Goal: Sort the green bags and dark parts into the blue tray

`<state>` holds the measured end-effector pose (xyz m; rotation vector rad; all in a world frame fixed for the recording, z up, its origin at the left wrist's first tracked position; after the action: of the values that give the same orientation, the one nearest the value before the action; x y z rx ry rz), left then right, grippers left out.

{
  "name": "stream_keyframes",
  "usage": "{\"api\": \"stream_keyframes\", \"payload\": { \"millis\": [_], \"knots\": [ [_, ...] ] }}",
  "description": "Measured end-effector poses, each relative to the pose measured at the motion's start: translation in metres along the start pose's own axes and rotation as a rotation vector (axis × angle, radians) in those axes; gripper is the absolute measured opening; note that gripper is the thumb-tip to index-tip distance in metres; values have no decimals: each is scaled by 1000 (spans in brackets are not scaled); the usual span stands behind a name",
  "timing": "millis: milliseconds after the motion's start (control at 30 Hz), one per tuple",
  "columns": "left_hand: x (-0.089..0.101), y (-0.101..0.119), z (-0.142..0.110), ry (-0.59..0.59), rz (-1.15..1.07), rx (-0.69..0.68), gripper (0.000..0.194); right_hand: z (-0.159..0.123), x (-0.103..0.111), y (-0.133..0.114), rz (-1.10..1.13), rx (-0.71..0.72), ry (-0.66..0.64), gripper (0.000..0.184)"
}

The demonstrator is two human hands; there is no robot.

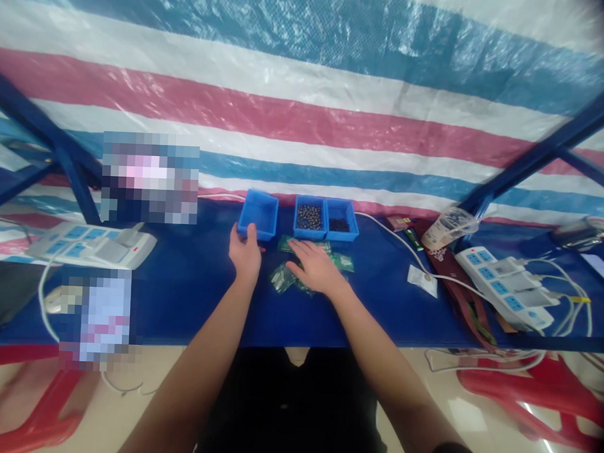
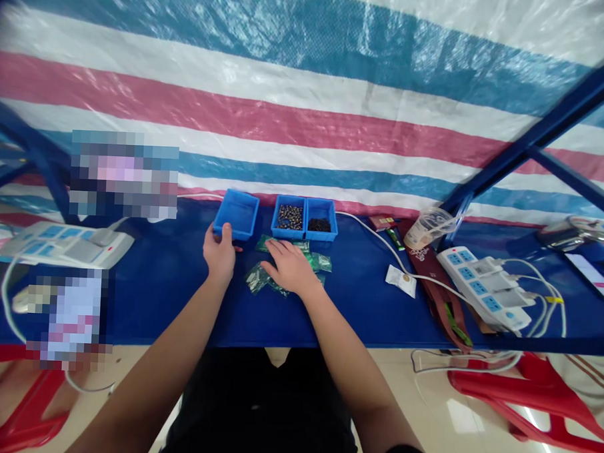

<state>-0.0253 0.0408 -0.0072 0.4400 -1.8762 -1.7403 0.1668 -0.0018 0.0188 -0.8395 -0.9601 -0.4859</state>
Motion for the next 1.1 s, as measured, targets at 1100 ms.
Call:
{"api": "stream_keyframes", "payload": {
  "millis": [1100],
  "knots": [
    [-30, 25, -12, -297, 760, -934, 52, -38, 27, 90, -26, -488, 679, 23]
  ]
}}
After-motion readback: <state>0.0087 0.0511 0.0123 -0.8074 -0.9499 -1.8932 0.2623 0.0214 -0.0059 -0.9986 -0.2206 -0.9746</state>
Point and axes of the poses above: each hand's wrist, its own z-axis towards the middle knuckle, its own x-axis out of the back of the hand, y = z × x, the point moved 1 cm from there along z, towards the middle knuckle, and after that the axes turned 2 degrees about x, right-handed, at the moved point
